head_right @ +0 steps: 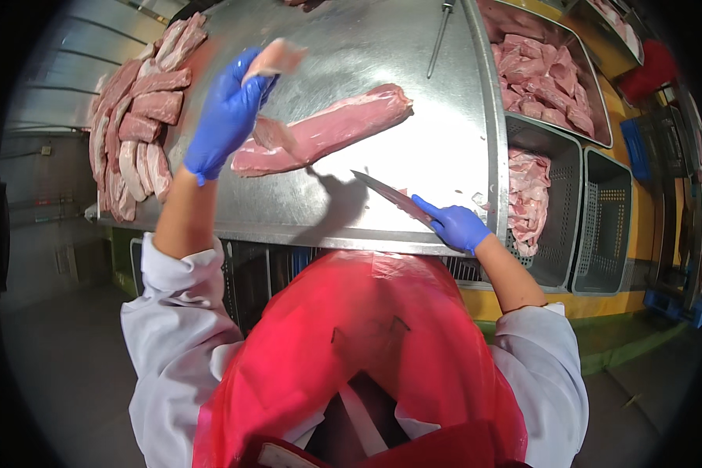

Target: The person trims fat and connective tissue from large pork loins using a boning knife on a stainless steel table. They repeatedly lift and rotate the meat, remove trimmed pieces, and place finished loins into a nearby basket.

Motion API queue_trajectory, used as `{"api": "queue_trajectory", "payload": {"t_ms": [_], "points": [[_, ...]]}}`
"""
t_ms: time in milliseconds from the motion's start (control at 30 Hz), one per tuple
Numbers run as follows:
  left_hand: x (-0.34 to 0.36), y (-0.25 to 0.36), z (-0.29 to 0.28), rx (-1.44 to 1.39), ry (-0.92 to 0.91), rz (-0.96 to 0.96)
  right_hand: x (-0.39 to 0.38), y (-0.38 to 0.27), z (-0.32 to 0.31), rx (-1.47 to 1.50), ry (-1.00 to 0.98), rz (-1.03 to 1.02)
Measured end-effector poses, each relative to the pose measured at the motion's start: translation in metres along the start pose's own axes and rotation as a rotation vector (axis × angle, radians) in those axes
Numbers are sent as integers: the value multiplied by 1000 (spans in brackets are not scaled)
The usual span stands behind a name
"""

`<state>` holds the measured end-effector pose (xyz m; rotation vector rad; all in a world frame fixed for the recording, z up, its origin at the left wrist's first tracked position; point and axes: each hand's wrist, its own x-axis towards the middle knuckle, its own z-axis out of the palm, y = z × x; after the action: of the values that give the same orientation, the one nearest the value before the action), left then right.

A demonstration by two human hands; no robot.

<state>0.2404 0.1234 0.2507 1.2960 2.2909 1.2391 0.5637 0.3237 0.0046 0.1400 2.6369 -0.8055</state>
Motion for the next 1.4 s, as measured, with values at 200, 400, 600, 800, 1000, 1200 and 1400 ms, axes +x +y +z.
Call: {"api": "queue_trajectory", "payload": {"t_ms": [200, 400, 600, 800, 1000, 1200, 1400], "points": [[55, 151, 87, -199, -25, 807, -15, -17, -12, 402, 136, 104], [47, 224, 150, -303, -337, 896, -11, -3, 20, 608, 422, 356], [-64, -76, 231, 244, -549, 767, -62, 33, 24, 919, 773, 430], [-118, -170, 223, 366, -691, 393, 2, 13, -10, 787, 649, 435], [-160, -207, 51, 276, -144, -106, 169, -5, -80, 355, 507, 373], [-338, -222, -202, 594, 341, -497, 207, -8, -97, 38, 319, 402], [-502, -243, -245, 1183, 53, -844, 129, -74, -84, 451, 251, 568]]}}
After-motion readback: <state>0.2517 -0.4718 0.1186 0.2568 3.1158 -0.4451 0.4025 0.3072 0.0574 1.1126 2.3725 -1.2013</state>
